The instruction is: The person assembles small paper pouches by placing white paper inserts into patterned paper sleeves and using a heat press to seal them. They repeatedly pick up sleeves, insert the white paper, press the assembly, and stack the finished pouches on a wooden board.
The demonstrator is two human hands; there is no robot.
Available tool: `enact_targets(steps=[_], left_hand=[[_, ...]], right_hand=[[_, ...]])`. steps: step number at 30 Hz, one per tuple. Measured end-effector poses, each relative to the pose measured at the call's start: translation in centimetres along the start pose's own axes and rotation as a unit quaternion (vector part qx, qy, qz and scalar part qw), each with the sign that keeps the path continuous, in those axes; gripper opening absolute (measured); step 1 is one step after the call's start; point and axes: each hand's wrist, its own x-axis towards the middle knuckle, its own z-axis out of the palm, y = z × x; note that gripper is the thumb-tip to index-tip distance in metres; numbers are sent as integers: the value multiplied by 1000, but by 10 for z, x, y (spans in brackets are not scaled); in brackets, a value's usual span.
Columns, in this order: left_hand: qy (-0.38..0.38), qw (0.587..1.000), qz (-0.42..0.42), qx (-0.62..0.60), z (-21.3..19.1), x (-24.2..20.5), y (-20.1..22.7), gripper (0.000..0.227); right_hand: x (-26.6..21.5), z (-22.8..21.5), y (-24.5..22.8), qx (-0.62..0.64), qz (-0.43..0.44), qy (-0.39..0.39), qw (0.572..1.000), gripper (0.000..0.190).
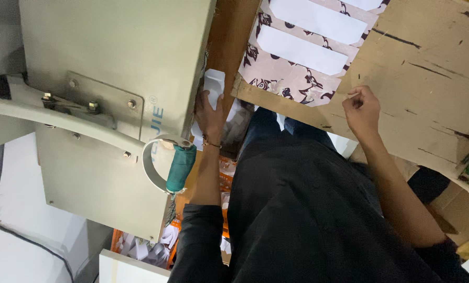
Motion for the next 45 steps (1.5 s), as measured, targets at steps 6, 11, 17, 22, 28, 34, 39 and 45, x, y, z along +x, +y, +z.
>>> enact_targets(steps=[6, 11, 17, 22, 28, 34, 39, 45], left_hand=[[13, 999, 33, 8, 1, -4, -5, 48], [58, 997, 50, 32, 13, -10, -8, 41], [89, 993, 46, 62, 17, -12, -6, 47], [86, 993, 65, 52, 14, -17, -7, 62], [-6, 996, 92, 1, -4, -20, -4, 44], [-41, 960, 272, -42, -67, -37, 63, 43], [-140, 929, 342, -19, -94, -45, 143, 40], [-400, 904, 152, -21, -99, -25, 156, 51]], right_hand=[[1, -5, 3, 3, -10, -6, 1000, 17], [4, -7, -2, -38, -10, -16, 999, 16], [2, -5, -15, -31, -31, -25, 999, 15], [0, 0, -23, -80, -38, -54, 995, 18], [-5, 18, -47, -83, -86, -102, 988, 19], [-23, 67, -105, 43, -90, -309, 946, 49], [-31, 90, -115, 229, 11, -364, 903, 41], [-7, 33, -78, 148, 101, -230, 957, 31]])
